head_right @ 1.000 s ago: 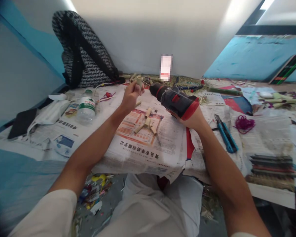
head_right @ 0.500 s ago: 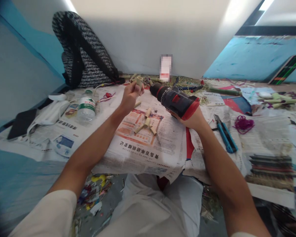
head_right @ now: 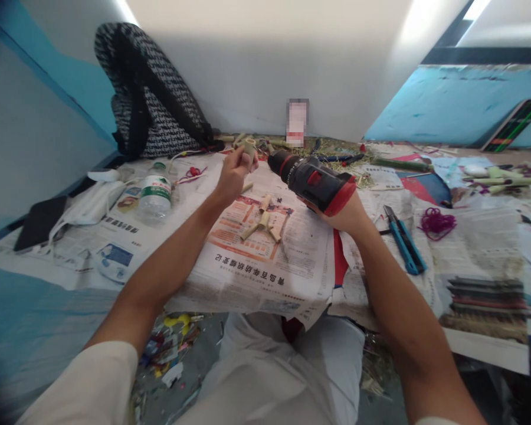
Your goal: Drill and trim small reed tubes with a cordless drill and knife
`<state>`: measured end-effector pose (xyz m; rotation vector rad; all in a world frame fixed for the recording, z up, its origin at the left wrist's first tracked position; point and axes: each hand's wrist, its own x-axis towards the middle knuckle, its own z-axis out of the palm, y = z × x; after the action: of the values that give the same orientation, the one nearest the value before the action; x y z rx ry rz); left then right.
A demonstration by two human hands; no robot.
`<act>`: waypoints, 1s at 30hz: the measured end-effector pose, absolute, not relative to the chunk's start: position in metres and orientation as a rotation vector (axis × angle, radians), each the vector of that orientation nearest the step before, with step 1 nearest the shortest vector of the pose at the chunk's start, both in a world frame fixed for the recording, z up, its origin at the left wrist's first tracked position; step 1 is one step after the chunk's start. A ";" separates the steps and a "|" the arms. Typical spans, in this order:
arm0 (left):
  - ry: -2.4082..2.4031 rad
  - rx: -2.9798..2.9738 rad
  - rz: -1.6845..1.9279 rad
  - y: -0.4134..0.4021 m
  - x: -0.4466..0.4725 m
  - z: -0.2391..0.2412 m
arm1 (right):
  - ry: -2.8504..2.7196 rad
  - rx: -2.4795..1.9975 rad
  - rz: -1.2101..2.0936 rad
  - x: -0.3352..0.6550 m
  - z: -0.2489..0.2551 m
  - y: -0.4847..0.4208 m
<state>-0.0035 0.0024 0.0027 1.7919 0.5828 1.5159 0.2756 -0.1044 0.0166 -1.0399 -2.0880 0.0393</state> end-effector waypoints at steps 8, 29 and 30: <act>0.622 1.745 1.509 -0.002 -0.001 0.007 | -2.067 -1.005 0.131 0.273 0.023 -0.109; 0.754 1.706 1.408 -0.028 0.001 0.029 | -2.029 -0.986 0.180 0.287 0.017 -0.108; 0.769 1.703 1.389 -0.028 0.001 0.030 | -2.009 -1.001 0.205 0.288 0.016 -0.108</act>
<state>0.0013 -0.0283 0.0300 1.7034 0.7695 1.3893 0.2878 -0.1079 0.0162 -1.0006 -2.0089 0.2053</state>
